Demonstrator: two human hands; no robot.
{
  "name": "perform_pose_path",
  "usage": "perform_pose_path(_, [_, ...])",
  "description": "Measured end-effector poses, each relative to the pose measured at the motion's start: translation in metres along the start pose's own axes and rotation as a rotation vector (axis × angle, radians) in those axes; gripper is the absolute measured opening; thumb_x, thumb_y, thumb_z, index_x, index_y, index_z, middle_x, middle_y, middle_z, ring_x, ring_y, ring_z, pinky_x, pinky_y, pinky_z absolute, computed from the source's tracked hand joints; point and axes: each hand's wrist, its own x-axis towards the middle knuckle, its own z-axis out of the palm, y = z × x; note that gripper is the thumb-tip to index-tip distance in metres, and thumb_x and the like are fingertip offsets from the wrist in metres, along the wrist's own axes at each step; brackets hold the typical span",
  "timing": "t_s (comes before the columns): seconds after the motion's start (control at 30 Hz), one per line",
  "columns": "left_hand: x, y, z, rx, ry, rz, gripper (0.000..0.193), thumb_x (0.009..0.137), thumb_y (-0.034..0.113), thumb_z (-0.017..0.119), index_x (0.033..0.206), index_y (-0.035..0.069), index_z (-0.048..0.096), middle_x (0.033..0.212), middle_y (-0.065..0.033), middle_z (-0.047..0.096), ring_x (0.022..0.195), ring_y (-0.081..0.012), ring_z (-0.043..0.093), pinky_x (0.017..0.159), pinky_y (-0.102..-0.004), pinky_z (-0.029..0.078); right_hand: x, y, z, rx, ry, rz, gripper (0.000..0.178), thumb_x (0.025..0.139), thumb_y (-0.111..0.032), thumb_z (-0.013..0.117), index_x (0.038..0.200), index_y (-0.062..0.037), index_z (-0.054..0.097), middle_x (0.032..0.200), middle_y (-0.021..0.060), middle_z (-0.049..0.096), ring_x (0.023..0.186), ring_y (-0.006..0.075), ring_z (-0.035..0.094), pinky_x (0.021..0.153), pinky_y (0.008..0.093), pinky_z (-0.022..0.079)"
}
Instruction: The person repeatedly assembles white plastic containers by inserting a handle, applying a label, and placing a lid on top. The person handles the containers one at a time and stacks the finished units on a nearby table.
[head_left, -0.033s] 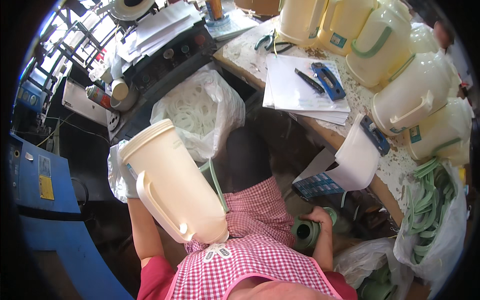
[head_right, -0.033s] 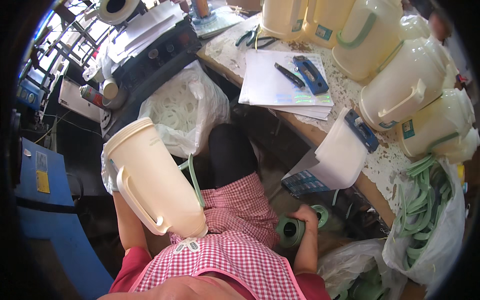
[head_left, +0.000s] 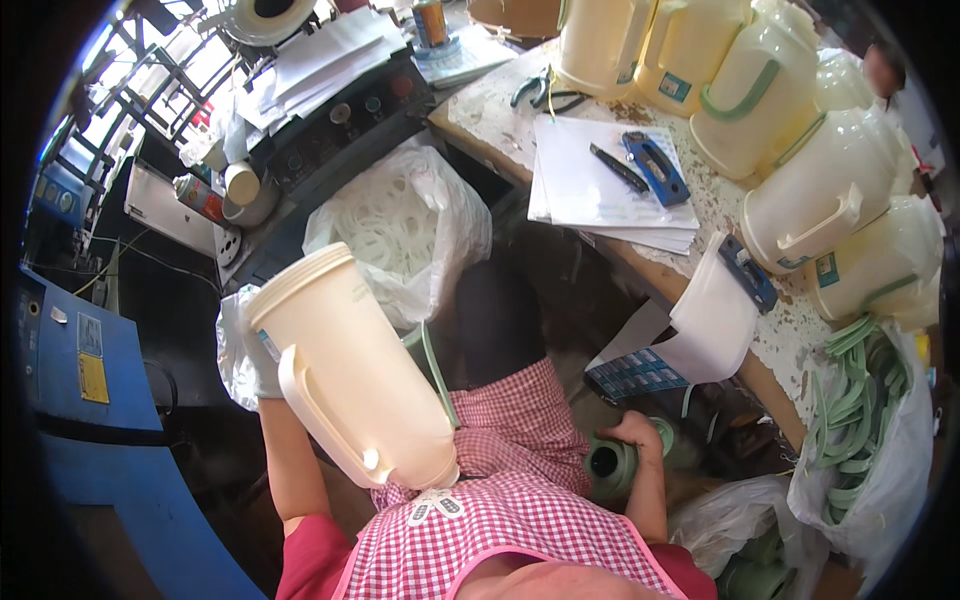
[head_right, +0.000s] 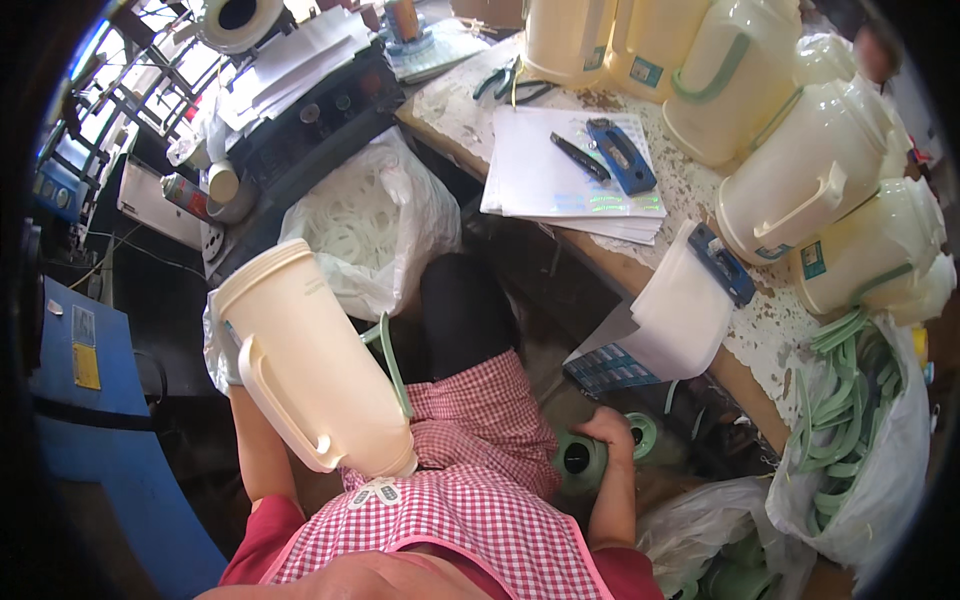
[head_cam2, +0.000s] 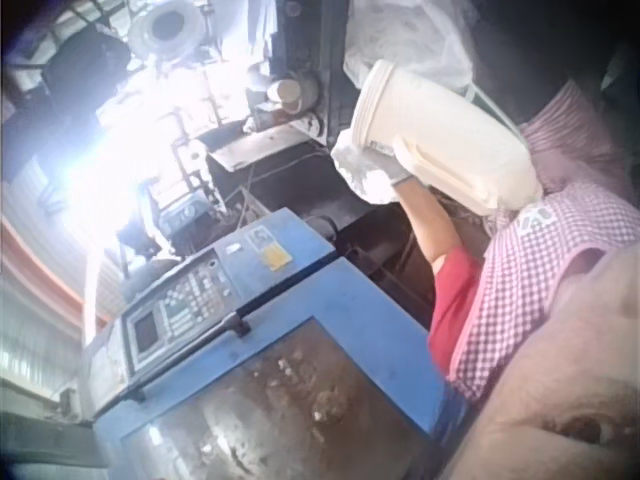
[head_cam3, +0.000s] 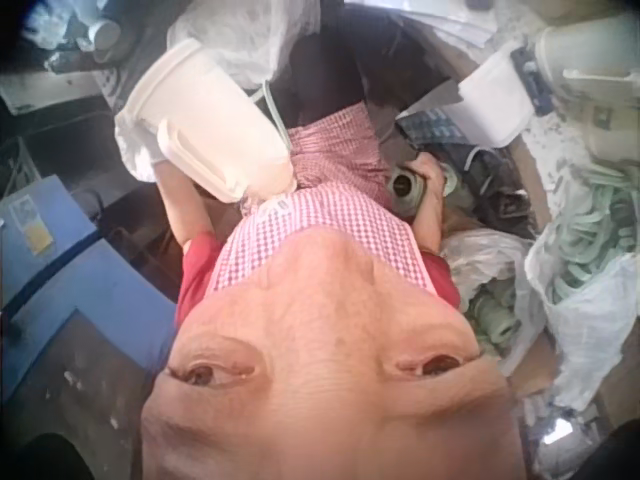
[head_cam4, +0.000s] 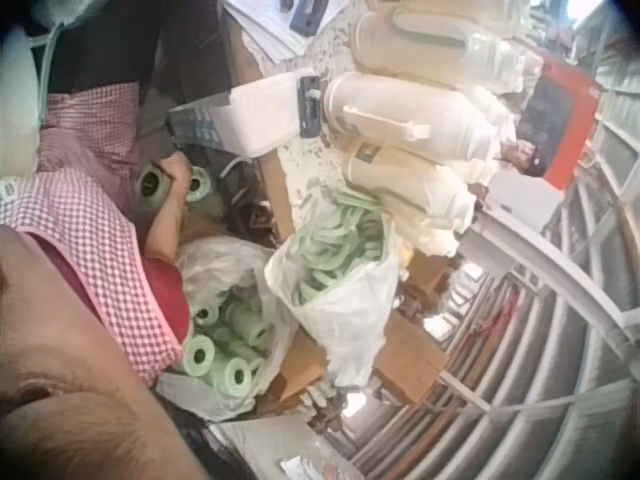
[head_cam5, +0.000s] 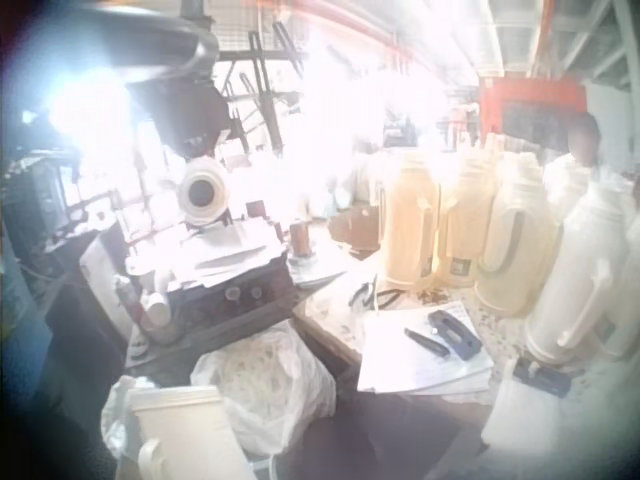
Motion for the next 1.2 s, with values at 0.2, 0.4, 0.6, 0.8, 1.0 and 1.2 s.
perform_pose_path(0.2, [0.029,0.003,-0.026,-0.017,-0.089,0.006,0.045,0.108,0.048,0.051,0.121,0.008,0.064,0.124,-0.0068,0.068,0.114,-0.0210,0.064,0.102,-0.0366,0.052,-0.027,-0.129,-0.001,-0.236,0.126,-0.118,0.065,0.071,-0.057,0.079,0.099,0.0010,0.079,0.107,0.0258,0.075,0.104,0.0410,0.073,0.088,0.0475,0.058])
perform_pose_path(0.4, [0.014,0.000,-0.009,0.032,0.020,0.010,0.032,0.107,0.038,0.051,0.107,0.007,0.062,0.107,-0.0051,0.065,0.102,-0.0173,0.062,0.095,-0.0333,0.051,-0.052,-0.134,-0.039,-0.288,0.080,-0.057,0.067,0.072,-0.056,0.080,0.106,0.0014,0.075,0.102,0.0243,0.076,0.102,0.0404,0.073,0.089,0.0475,0.058])
perform_pose_path(0.6, [-0.023,0.002,0.019,0.049,0.069,-0.017,0.029,0.108,0.032,0.050,0.101,0.006,0.061,0.100,-0.0058,0.065,0.098,-0.0164,0.062,0.095,-0.0323,0.051,-0.164,-0.161,-0.115,-0.201,0.388,-0.138,0.063,0.076,-0.055,0.080,0.106,-0.0001,0.068,0.099,0.0214,0.075,0.095,0.0409,0.073,0.080,0.0500,0.057])
perform_pose_path(0.8, [-0.049,0.011,0.081,0.188,-0.211,0.174,0.043,0.108,0.034,0.047,0.119,-0.004,0.067,0.122,-0.0163,0.070,0.124,-0.0291,0.065,0.111,-0.0405,0.048,-0.210,-0.301,-0.196,0.359,1.068,-0.992,0.053,0.080,-0.019,0.089,0.127,-0.0057,0.067,0.116,0.0153,0.073,0.105,0.0280,0.073,0.091,0.0396,0.057])
perform_pose_path(1.0, [-0.070,0.002,0.131,0.298,-0.118,0.106,0.038,0.112,0.033,0.039,0.117,0.003,0.062,0.110,-0.0059,0.069,0.101,-0.0150,0.067,0.093,-0.0312,0.056,-0.154,-0.396,-0.175,0.691,-0.044,-1.622,0.082,0.075,-0.010,0.093,0.147,-0.0114,0.054,0.173,0.0119,0.023,0.159,0.0277,0.027,0.125,0.0449,0.032])
perform_pose_path(1.2, [-0.058,-0.002,0.138,0.290,-0.326,0.068,0.038,0.112,0.034,0.040,0.115,0.005,0.065,0.111,-0.0061,0.070,0.105,-0.0130,0.065,0.093,-0.0285,0.052,-0.132,-0.446,-0.132,1.212,-0.078,-1.415,0.058,0.105,-0.042,0.063,0.151,-0.0138,0.040,0.167,0.0123,0.028,0.152,0.0239,0.030,0.124,0.0401,0.027])
